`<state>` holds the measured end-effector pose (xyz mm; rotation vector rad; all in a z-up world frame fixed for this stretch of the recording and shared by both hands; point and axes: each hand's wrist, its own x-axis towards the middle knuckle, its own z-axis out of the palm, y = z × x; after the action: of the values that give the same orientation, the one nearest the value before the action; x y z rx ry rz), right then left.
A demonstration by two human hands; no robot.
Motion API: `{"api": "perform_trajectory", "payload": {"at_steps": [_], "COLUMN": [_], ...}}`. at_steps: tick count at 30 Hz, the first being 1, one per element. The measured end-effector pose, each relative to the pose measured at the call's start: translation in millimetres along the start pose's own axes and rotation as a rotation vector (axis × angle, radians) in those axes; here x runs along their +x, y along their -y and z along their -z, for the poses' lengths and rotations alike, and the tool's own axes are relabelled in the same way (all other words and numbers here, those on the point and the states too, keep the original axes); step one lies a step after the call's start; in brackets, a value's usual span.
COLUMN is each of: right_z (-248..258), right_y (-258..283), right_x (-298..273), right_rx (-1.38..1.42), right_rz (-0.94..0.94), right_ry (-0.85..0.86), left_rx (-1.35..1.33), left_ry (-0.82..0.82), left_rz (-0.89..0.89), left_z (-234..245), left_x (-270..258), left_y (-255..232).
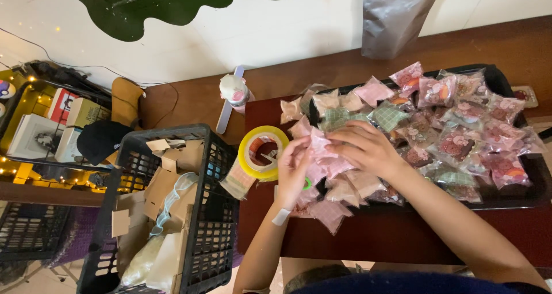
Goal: Sorting and packing small colored packets into a tray using scissors and tape.
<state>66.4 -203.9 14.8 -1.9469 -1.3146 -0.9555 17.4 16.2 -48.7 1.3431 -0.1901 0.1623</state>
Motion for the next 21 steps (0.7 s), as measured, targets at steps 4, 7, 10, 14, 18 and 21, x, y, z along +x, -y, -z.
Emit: {"api": "perform_trajectory", "payload": {"at_steps": [4,7,10,14,18,21], "right_z": [-1,23,21,8,-9,-2], "right_y": [-14,-31,-54,-54,-61,-60], "right_x": [-8,-12,-35,-47,-65,-62], "right_rx": [-0.352,-0.249,-0.381,-0.326,-0.462,-0.438], "right_rz": [-0.171,-0.631,-0.752,-0.725,-0.712,-0.710], "right_ry": [0.191,-0.145,0.232,0.461,0.505,0.533], "left_rx": [0.119,0.119,0.330,0.851,0.957,0.958], "left_ry": [-0.046,-0.095,-0.136,-0.119,-0.096,-0.093], "left_rz": [-0.042,-0.070,-0.010,-0.227,-0.262,-0.255], "left_z": [5,-2,-11,-19,-19,-19], "left_x": [-1,0,-1,-2,-2,-3], "left_y": [12,5,-12,-27,-32,-32]}}
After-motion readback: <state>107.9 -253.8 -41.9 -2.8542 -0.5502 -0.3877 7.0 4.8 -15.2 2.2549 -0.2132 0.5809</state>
